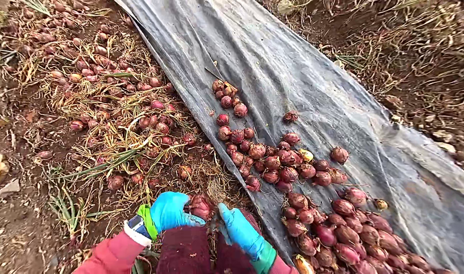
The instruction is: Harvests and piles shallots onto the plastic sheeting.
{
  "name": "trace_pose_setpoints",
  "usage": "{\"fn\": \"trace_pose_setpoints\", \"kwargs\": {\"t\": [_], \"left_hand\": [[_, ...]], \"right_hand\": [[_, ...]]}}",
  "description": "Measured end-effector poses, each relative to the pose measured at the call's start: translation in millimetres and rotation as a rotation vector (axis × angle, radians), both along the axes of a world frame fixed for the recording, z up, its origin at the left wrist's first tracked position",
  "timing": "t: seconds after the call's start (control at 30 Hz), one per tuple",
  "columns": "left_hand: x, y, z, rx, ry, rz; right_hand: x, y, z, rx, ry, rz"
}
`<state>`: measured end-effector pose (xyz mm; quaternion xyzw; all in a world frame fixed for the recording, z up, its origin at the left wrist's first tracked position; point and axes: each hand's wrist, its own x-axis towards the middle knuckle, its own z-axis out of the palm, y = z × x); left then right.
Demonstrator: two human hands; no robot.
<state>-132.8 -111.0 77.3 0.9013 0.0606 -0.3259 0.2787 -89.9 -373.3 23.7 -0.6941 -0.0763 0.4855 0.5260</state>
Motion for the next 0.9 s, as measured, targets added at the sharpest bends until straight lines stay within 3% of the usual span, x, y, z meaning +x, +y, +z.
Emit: {"fn": "trace_pose_setpoints", "kwargs": {"t": [0.1,0.17,0.27,0.33,0.4,0.47,0.53,0.63,0.7,0.77,0.83,0.9], "left_hand": [[-19.6,-8.3,1.8,0.029,-0.219,0.188],[-25.1,-38.1,19.9,0.006,-0.209,0.05],[-21.4,-89.0,36.9,0.006,0.009,-0.316],[-9.2,-89.4,30.6,0.048,-0.019,-0.273],[22.4,-63.1,6.0,0.154,-0.046,-0.011],[57.9,-25.8,-46.9,0.238,-0.082,0.385],[91.1,8.6,-112.6,0.308,-0.129,0.675],[111.0,33.6,-197.3,0.269,-0.03,0.851],[111.6,40.7,-221.9,0.23,0.098,0.874],[105.8,44.7,-223.1,0.16,0.095,0.933],[77.2,47.3,-229.1,0.006,0.094,1.099],[34.3,44.8,-246.9,-0.24,0.17,1.387]], "right_hand": [[-24.7,-19.8,1.5,0.063,0.008,-0.11],[-30.2,-29.6,-5.0,0.006,-0.001,-0.022],[-27.8,-42.7,-4.2,-0.068,-0.076,0.199],[-27.3,-50.0,-0.1,-0.058,-0.101,0.062],[-20.2,-53.7,-0.6,0.039,-0.127,-0.241],[-7.4,-57.7,-8.9,0.081,-0.124,-0.478],[3.3,-59.9,-20.5,0.039,-0.095,-0.516],[-0.8,-56.2,-32.6,-0.089,0.009,-0.441],[0.0,-43.4,-24.0,-0.179,0.106,-0.406],[14.2,-23.7,-8.4,-0.283,0.186,-0.393],[13.9,-23.7,-38.8,-0.235,0.215,-0.362],[18.0,-22.9,-62.4,-0.19,0.25,-0.308]]}}
